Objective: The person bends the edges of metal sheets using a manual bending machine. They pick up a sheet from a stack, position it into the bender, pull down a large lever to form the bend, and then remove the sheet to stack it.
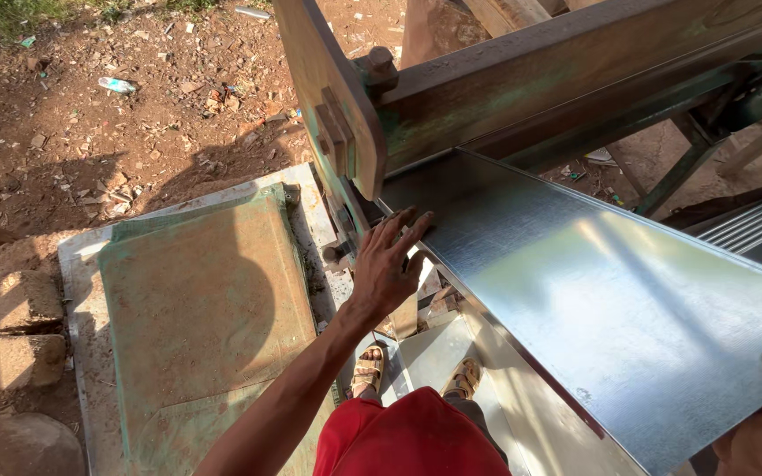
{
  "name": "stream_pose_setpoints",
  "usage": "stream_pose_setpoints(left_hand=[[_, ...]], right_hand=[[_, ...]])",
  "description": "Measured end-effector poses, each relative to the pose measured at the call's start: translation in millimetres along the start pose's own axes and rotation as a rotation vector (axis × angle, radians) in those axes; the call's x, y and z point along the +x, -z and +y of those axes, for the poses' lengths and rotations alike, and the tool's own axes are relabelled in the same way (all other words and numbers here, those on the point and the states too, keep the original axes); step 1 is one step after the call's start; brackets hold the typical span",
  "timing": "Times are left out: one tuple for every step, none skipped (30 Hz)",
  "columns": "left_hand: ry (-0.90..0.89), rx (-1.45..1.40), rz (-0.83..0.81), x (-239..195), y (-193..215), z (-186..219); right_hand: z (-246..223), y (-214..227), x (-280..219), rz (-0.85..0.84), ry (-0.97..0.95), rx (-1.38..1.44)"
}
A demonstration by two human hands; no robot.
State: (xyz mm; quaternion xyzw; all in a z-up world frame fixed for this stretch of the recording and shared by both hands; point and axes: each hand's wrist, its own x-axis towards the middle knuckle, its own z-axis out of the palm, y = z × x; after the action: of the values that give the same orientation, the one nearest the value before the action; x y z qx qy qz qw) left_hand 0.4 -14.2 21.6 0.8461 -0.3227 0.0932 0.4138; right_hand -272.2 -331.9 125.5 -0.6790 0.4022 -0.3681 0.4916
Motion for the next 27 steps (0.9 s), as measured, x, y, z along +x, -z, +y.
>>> stream_pose_setpoints(left_hand=[[0.001, 0.006, -0.011, 0.3, -0.2, -2.1], [0.005, 0.011, -0.016, 0.6, -1.2, -4.2], [0.009, 0.013, -0.020, 0.4, -4.0, -6.1], [0.014, 0.016, -0.024, 0.1, -7.8, -7.7], [-0.005, 0.037, -0.020, -0.4, -11.6, -9.2], [-0.024, 0.057, -0.015, -0.8, -14.9, -10.5], [-0.042, 0.085, -0.006, 0.6, -15.4, -13.0], [-0.089, 0.141, 0.020, 4.7, -18.0, -11.5], [-0.138, 0.200, 0.044, 11.8, -20.1, -6.9], [-0.187, 0.260, 0.068, 18.9, -16.8, -1.6], [-0.171, 0.206, 0.028, 27.3, -8.9, 4.3], [-0.155, 0.152, -0.012, 40.6, 2.8, 11.3], [-0.149, 0.095, -0.052, 57.2, 14.3, 23.6], [-0.069, 0.083, -0.136, 71.7, 22.5, 43.0], [0.001, 0.073, -0.229, 86.2, 28.5, 64.8], [0.071, 0.066, -0.322, 98.8, 32.6, 86.2], [0.067, -0.032, -0.331, 108.1, 31.5, 107.7], [0.066, -0.130, -0.343, 115.0, 28.1, 126.7], [0.060, -0.242, -0.370, 119.5, 17.2, 149.0], [0.121, -0.446, -0.442, 123.1, 2.2, 170.5], [0.196, -0.639, -0.528, 122.1, -12.8, 188.8], [0.283, -0.824, -0.620, 120.2, -30.8, 205.7], [0.254, -0.886, -0.679, 117.3, -53.0, 223.0], [0.226, -0.948, -0.739, 111.9, -79.5, 242.4], [0.211, -1.001, -0.796, 105.2, -105.2, 258.3], [0.163, -1.011, -0.893, 100.0, -134.7, 274.5], [0.113, -1.029, -0.974, 97.2, -170.0, 293.3]], right_hand=[[0.1, 1.2, 0.4, 0.005, -0.008, 0.010], [-0.5, 2.8, -0.4, 0.002, -0.017, 0.030], [-2.2, 4.2, 0.9, 0.010, -0.018, 0.048], [-4.7, 6.0, -0.3, 0.008, -0.018, 0.059], [-8.7, 6.6, -0.5, 0.002, -0.032, 0.087], [-14.8, 7.3, -1.7, -0.013, -0.051, 0.119], [-21.7, 3.3, -1.9, -0.037, -0.073, 0.159], [-31.2, -0.6, -2.7, -0.067, -0.115, 0.208], [-40.9, -8.5, -3.5, -0.100, -0.155, 0.273], [-51.4, -17.5, -5.8, -0.138, -0.204, 0.313], [-62.8, -31.3, -0.7, -0.141, -0.177, 0.496], [-74.5, -49.8, 5.5, -0.155, -0.096, 0.728], [-88.7, -66.1, 9.1, -0.165, -0.003, 0.966], [-102.4, -75.7, 5.9, -0.338, 0.202, 0.609], [-109.3, -84.6, -9.1, -0.472, 0.399, 0.243], [-109.7, -101.1, -25.5, -0.517, 0.310, 0.210], [-106.8, -113.9, -41.1, -0.515, 0.225, 0.078], [-101.2, -125.5, -57.4, -0.589, 0.171, 0.037], [-94.8, -132.8, -73.2, -0.542, 0.271, -0.122], [-88.3, -133.3, -83.2, -0.381, 0.436, -0.232], [-80.8, -126.1, -88.6, -0.226, 0.584, -0.349], [-71.7, -108.5, -84.8, -0.156, 0.445, -0.358], [-61.1, -90.9, -77.6, -0.094, 0.312, -0.354], [-49.4, -72.5, -68.8, -0.030, 0.180, -0.344], [-37.1, -52.6, -61.1, 0.039, 0.146, -0.400], [-24.4, -28.0, -52.8, 0.108, 0.109, -0.456], [-10.5, 2.2, -39.7, 0.167, 0.086, -0.517]])
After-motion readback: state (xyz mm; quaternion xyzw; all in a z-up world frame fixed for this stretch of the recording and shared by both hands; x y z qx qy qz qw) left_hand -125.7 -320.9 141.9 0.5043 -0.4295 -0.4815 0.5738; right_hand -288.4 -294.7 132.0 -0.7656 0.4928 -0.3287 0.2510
